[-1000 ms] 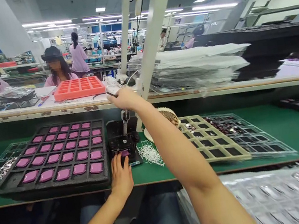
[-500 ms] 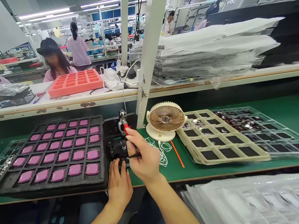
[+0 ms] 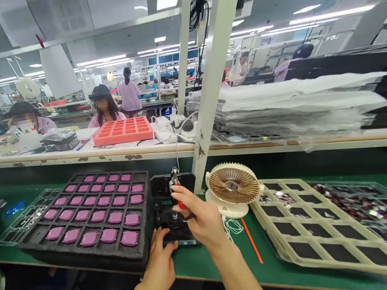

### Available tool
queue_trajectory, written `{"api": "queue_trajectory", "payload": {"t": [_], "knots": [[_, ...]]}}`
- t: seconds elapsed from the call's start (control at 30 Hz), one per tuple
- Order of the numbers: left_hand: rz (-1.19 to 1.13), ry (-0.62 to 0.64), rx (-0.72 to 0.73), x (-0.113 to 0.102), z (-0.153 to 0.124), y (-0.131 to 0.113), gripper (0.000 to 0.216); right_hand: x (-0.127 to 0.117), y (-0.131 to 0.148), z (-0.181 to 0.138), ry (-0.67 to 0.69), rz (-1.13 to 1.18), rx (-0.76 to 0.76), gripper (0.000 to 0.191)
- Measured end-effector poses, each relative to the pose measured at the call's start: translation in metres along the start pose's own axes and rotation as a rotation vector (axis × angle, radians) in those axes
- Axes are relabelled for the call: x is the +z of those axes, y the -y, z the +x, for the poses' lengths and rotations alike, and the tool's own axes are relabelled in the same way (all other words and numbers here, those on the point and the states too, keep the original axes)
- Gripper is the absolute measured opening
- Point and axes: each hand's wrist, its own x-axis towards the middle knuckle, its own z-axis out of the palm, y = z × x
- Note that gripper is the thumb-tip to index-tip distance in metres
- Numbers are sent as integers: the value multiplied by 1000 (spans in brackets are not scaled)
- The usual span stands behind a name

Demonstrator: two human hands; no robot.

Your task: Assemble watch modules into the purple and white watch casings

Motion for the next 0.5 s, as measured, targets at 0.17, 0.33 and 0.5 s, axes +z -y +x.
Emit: {"api": "queue_trajectory", "payload": {"t": [0.17, 0.33, 0.5], "knots": [[33, -30, 3, 5, 4, -5, 67, -6, 17, -2, 2, -28, 39, 44], [49, -15, -18, 1, -1, -16, 73, -8, 25, -2, 13, -13, 83, 41], [-183, 14, 25, -50, -54, -23, 61, -5, 30, -1, -27, -11, 105, 44]]}}
